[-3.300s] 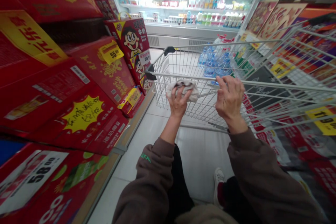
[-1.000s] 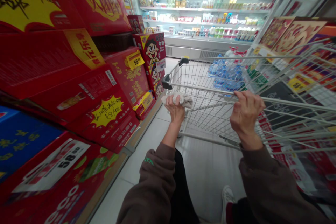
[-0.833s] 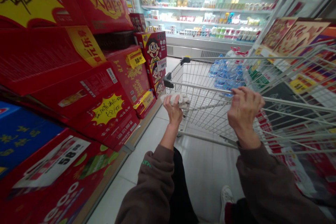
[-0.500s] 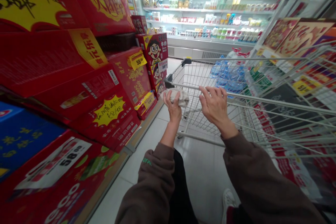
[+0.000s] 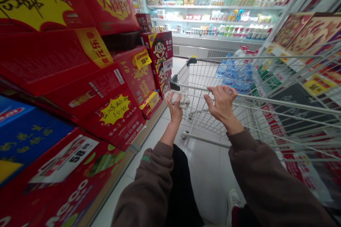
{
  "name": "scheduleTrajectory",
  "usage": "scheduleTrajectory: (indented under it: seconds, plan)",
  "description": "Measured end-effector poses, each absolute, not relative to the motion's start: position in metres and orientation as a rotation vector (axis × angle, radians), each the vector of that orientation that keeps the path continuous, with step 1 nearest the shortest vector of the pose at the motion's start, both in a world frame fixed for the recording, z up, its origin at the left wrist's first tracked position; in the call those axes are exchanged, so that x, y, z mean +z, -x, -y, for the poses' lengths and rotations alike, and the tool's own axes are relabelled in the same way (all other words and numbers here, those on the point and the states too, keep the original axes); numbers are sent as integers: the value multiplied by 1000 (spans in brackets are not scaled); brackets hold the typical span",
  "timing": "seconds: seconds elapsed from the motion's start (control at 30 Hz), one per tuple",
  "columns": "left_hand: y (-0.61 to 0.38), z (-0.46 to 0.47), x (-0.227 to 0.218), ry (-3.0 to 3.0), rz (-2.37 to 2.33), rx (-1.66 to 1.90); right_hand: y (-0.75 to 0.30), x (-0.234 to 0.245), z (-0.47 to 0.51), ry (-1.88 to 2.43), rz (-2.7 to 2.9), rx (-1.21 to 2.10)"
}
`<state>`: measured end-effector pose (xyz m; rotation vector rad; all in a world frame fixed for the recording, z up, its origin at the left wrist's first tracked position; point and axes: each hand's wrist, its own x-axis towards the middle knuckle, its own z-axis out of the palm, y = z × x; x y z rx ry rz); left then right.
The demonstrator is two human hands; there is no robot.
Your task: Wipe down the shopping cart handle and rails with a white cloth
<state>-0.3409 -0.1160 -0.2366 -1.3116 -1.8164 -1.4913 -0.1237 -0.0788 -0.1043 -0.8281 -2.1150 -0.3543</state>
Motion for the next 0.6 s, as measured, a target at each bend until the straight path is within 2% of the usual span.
scheduleTrajectory:
  seconds: [0.1, 0.33, 0.5, 0.6]
  plan:
    - [359, 129, -247, 1501, 1758, -1422, 122, -105, 78, 826, 2117, -348]
    - [359, 129, -218, 1374, 1654, -1422, 117, -106, 81, 826, 2118, -342]
    - [359, 136, -248, 1527, 1629, -1315, 113, -105, 84, 808, 2132, -344]
    - [368, 147, -251, 1545, 1622, -1271, 113, -104, 87, 823, 2139, -341]
